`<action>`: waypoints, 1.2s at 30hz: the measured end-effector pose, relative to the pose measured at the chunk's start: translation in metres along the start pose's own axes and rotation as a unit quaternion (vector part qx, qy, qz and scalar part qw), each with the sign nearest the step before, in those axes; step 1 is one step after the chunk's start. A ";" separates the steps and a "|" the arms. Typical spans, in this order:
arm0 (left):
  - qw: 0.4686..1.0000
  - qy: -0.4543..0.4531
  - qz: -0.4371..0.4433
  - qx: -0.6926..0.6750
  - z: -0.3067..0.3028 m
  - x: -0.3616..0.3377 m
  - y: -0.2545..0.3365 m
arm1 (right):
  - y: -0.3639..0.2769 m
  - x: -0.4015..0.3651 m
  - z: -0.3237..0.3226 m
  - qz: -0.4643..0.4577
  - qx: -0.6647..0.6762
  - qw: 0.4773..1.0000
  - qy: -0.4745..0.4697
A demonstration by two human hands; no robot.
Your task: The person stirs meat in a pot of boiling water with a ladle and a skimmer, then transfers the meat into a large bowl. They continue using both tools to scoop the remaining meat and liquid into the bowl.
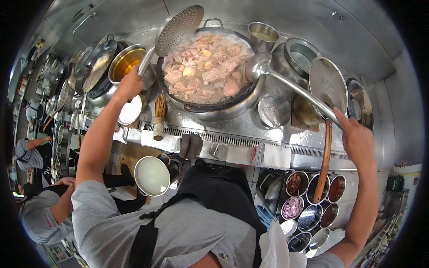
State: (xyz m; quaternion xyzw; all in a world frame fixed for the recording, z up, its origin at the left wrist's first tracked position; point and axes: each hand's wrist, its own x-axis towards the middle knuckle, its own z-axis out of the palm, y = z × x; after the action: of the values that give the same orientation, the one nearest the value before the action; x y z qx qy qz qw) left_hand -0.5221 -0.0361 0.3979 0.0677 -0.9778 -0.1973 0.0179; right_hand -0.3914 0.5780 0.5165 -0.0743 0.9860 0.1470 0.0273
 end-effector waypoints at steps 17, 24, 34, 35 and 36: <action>0.848 -0.237 -0.172 -0.442 0.040 -0.022 0.013 | -0.029 0.072 0.095 -0.094 0.136 0.986 -0.029; 0.829 -0.223 -0.163 -0.487 0.039 -0.049 0.027 | -0.069 0.099 0.131 -0.117 0.214 0.969 -0.030; 0.779 -0.116 -0.205 -0.581 0.037 -0.081 0.027 | -0.118 0.073 0.158 -0.068 0.436 0.896 -0.045; 0.764 -0.116 -0.210 -0.598 0.038 -0.082 0.025 | -0.120 0.067 0.160 -0.053 0.462 0.884 -0.053; 0.758 -0.118 -0.213 -0.605 0.040 -0.086 0.025 | -0.121 0.061 0.159 -0.039 0.475 0.877 -0.061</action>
State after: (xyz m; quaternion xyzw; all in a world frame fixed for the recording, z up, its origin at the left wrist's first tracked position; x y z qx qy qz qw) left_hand -0.4427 0.0145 0.3700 0.2254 -0.6094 -0.7532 -0.1026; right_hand -0.4274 0.5015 0.3255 -0.0816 0.9300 -0.3358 0.1255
